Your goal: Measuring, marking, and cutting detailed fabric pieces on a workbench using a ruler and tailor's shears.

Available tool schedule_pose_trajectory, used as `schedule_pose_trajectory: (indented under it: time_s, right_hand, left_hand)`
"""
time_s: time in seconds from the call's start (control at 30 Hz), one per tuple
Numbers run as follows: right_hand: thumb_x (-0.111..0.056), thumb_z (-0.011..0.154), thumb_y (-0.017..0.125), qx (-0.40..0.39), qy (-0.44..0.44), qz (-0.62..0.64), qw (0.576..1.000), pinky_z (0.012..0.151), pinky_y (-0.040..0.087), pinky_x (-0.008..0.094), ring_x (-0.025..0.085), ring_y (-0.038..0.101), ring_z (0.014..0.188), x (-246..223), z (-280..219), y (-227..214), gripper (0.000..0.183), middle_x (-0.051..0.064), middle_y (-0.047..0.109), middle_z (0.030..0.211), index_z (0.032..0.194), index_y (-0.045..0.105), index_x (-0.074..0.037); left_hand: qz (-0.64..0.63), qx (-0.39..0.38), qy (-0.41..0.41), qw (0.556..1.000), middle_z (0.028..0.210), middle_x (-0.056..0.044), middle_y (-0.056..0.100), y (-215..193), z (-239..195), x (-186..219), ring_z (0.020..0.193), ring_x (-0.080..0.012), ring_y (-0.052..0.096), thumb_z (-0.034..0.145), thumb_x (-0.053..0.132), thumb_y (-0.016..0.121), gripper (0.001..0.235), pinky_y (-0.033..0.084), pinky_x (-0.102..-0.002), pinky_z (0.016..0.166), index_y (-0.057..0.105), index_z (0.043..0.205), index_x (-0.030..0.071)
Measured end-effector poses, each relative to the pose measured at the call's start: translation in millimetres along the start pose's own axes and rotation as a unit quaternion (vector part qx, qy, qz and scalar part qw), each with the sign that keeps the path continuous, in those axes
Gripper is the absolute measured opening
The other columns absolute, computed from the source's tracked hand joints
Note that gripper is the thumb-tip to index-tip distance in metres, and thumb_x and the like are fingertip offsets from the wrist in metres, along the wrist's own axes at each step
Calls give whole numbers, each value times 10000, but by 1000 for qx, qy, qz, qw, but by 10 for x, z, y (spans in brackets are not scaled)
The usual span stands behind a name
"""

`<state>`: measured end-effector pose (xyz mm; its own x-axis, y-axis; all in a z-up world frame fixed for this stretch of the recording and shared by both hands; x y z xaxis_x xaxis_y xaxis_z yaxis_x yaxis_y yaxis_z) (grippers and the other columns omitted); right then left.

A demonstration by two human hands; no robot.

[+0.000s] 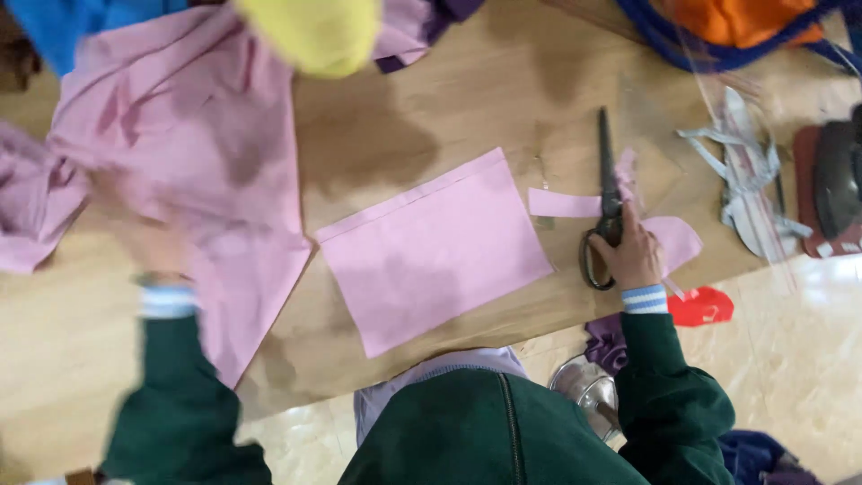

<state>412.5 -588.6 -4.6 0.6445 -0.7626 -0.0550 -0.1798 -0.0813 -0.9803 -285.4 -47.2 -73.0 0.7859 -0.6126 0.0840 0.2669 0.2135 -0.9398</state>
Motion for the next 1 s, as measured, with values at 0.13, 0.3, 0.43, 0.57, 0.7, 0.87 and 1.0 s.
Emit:
schedule_pose_trajectory:
  time_s: [0.13, 0.3, 0.43, 0.57, 0.7, 0.87, 1.0]
  right_hand:
    - [-683, 838, 668, 28, -20, -28, 999, 928, 513, 532, 440, 687, 1083, 198, 328, 206, 957, 209, 710, 1197, 1615, 363, -214]
    - [-613, 895, 695, 54, -24, 40, 997, 944, 482, 552, 510, 654, 1094, 112, 327, -3, 889, 296, 677, 1211, 1586, 428, -120]
    - [-658, 900, 686, 48, -11, 61, 997, 954, 463, 553, 518, 624, 1127, 39, 163, -115, 920, 286, 633, 1263, 1618, 385, -169]
    - [-523, 908, 732, 109, -26, 80, 990, 888, 439, 621, 569, 542, 1047, -71, -177, -180, 871, 324, 544, 1174, 1586, 398, -90]
    - [-415, 925, 732, 224, -57, 56, 971, 845, 407, 638, 535, 527, 942, -92, -527, 51, 761, 304, 546, 1153, 1550, 470, -69]
    - [-358, 929, 750, 238, -23, 122, 963, 961, 411, 560, 456, 491, 1110, -229, -898, -125, 662, 247, 537, 1217, 1488, 511, -97]
    - [-367, 987, 698, 252, 43, 154, 954, 964, 392, 531, 431, 512, 1111, 96, -971, -164, 520, 223, 552, 1194, 1420, 569, -109]
  left_hand:
    - [-139, -32, -132, 981, 1666, -159, 282, -1083, -460, 2413, 1540, -455, 112, 977, 502, 582, 604, 12, -869, 1024, 463, 1511, 247]
    - [56, 27, -54, 997, 1131, -21, 523, -76, -1316, 1645, 1168, -297, 567, 1004, 483, 538, 331, 423, -483, 953, 640, 1187, 227]
    - [87, 84, -149, 981, 1064, -284, 598, -601, -817, 944, 985, -511, 625, 1075, 370, 475, 439, 449, -599, 838, 618, 1212, -22]
    - [90, 83, -251, 960, 1314, -372, 514, -1346, -280, 716, 1145, -562, 525, 987, 127, 760, 567, 418, -645, 948, 453, 1409, -93]
    - [131, 13, -79, 988, 740, -97, 579, -1919, 289, 2453, 652, -338, 549, 992, 352, 583, 306, 356, -508, 577, 600, 782, 129]
    - [-182, -108, 83, 974, 1695, -164, 191, -715, -545, 3738, 1564, -418, 131, 1018, 543, 465, 745, 55, -770, 1146, 297, 1606, 118]
    - [-112, -94, 141, 979, 1704, -124, 216, -676, -507, 4177, 1567, -346, 229, 957, 594, 574, 791, 188, -786, 1132, 366, 1609, 196]
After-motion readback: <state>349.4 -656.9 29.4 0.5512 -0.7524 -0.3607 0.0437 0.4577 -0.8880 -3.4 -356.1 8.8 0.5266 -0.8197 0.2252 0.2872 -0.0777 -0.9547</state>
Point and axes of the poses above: each hand's wrist, its own z-axis towards the middle knuckle, its own y-axis out of the palm, x = y × z, the point moved 4 cm from there along z, towards the middle knuckle
